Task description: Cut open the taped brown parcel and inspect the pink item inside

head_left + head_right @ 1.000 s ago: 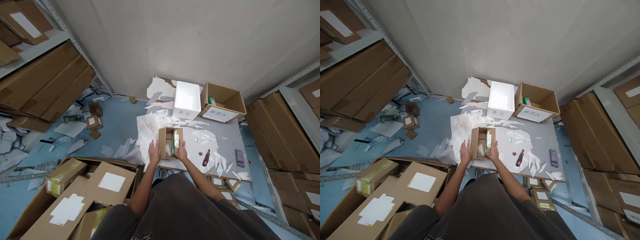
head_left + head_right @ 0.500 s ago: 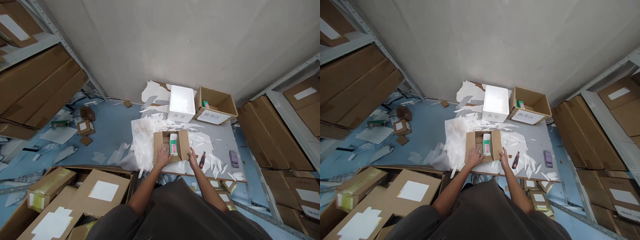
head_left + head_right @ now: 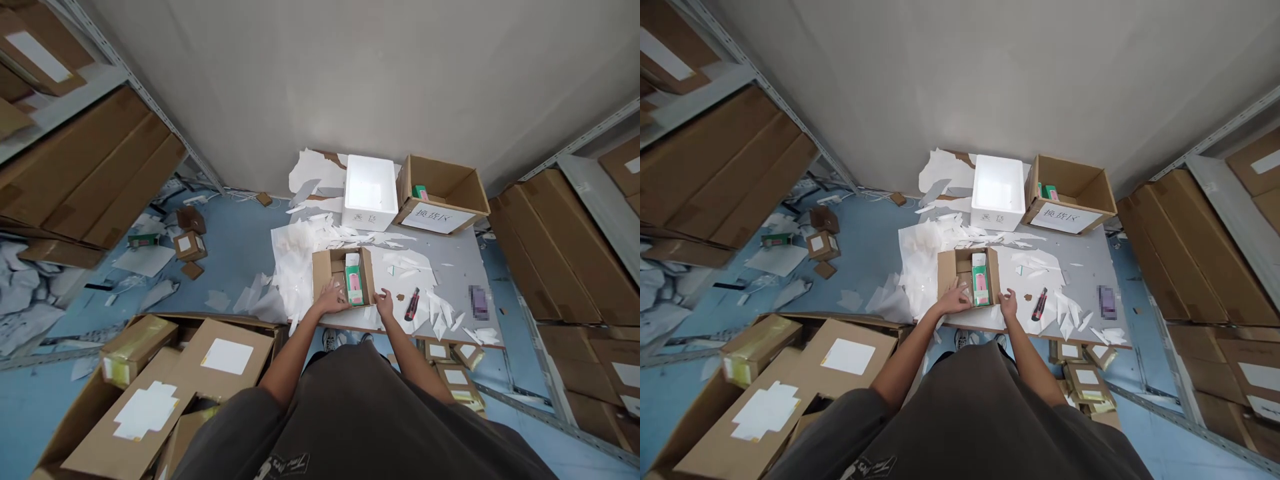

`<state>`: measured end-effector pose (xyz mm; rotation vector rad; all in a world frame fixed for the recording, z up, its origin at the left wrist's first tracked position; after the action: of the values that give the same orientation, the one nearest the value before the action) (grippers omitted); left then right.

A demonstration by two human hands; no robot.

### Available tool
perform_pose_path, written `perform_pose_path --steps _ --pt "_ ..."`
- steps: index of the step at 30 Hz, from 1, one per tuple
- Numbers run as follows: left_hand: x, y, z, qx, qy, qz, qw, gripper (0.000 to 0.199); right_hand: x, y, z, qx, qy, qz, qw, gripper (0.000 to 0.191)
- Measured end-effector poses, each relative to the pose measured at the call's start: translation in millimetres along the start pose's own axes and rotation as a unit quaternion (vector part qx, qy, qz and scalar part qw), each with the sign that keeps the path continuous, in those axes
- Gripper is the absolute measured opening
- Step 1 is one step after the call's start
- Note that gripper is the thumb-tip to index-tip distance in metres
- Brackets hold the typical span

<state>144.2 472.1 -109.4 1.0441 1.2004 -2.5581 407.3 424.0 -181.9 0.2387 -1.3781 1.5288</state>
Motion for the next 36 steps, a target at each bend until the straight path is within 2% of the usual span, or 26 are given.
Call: perform_pose_path --steps 1,3,5,7,9,11,12,15,18,20,23,25,28,30,32,33,35,36 --pt "0.4 5.2 1.9 0.016 0.012 -0.018 1.0 0.038 2.9 -6.0 -0.8 -0.015 0.006 0.04 0.999 0.061" --pt "-0.8 18.7 3.5 0.013 0.025 -0.064 0.998 0.058 15.0 -16.2 -2.0 -0.045 -0.028 0.105 0.993 0.06" --pt "-3.7 32.7 2.9 -0.021 0.031 -0.11 0.993 0.061 34.6 -19.5 -2.9 -0.051 -0.115 0.157 0.979 0.053" --pt "-6.4 43.7 1.5 -0.05 0.038 -0.136 0.989 0.048 57.1 -13.4 -4.0 -0.009 -0.196 0.2 0.96 0.047" --pt "-7.0 49.6 0.1 -0.068 0.041 -0.137 0.987 0.036 79.9 0.7 -4.9 0.074 -0.251 0.234 0.936 0.047" --pt "-5.5 51.4 -0.7 -0.079 0.045 -0.124 0.988 0.029 102.3 16.3 -5.8 0.146 -0.281 0.264 0.911 0.054" --pt "-4.6 51.7 -1.0 -0.083 0.048 -0.118 0.988 0.026 113.7 22.5 -6.9 0.157 -0.296 0.278 0.9 0.06" --pt "-2.9 53.3 -2.0 -0.086 0.051 -0.115 0.988 0.021 148.4 33.3 -17.0 0.117 -0.357 0.302 0.876 0.08" --pt "-3.6 56.6 -3.7 -0.085 0.048 -0.127 0.987 0.021 176.9 41.0 -44.0 0.086 -0.392 0.305 0.863 0.093" --pt "-4.1 58.3 -4.7 -0.088 0.046 -0.131 0.986 0.02 188.4 49.7 -69.9 0.126 -0.375 0.321 0.861 0.096" --pt "-3.5 59.0 -4.7 -0.09 0.046 -0.119 0.988 0.019 194.8 61.0 -101.3 0.207 -0.314 0.364 0.852 0.094" --pt "-3.0 58.0 -4.0 -0.087 0.047 -0.112 0.989 0.02 195.9 60.1 -106.2 0.207 -0.3 0.363 0.857 0.092" --pt "-4.6 55.2 -2.7 -0.086 0.047 -0.114 0.989 0.02 190.4 48.3 -84.6 0.132 -0.326 0.312 0.883 0.078" --pt "-7.4 53.3 -2.1 -0.091 0.048 -0.116 0.988 0.02 176.5 43.4 -59.1 0.113 -0.32 0.294 0.894 0.062" --pt "-10.7 52.6 -1.5 -0.099 0.048 -0.117 0.987 0.022 153.9 47.6 -36.6 0.163 -0.242 0.33 0.898 0.05" --pt "-12.2 52.8 -1.2 -0.104 0.051 -0.117 0.986 0.023 141.7 51.9 -28.5 0.191 -0.183 0.356 0.896 0.051" --pt "-14.3 54.0 -0.6 -0.118 0.052 -0.115 0.985 0.024 121.8 63.0 -19.7 0.225 -0.075 0.396 0.887 0.069" --pt "-14.6 54.9 -0.4 -0.124 0.052 -0.114 0.984 0.025 115.8 69.2 -19.3 0.221 -0.04 0.407 0.886 0.081"
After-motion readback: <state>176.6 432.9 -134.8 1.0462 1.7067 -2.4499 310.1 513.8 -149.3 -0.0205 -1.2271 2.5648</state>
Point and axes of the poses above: each hand's wrist, its own z-axis away from the middle knuckle, its own y-axis out of the palm, x = y × z, the point moved 3 cm from there along -z, towards the middle knuckle, and after that the axes turned 4 degrees about z, right-handed, at the moved point
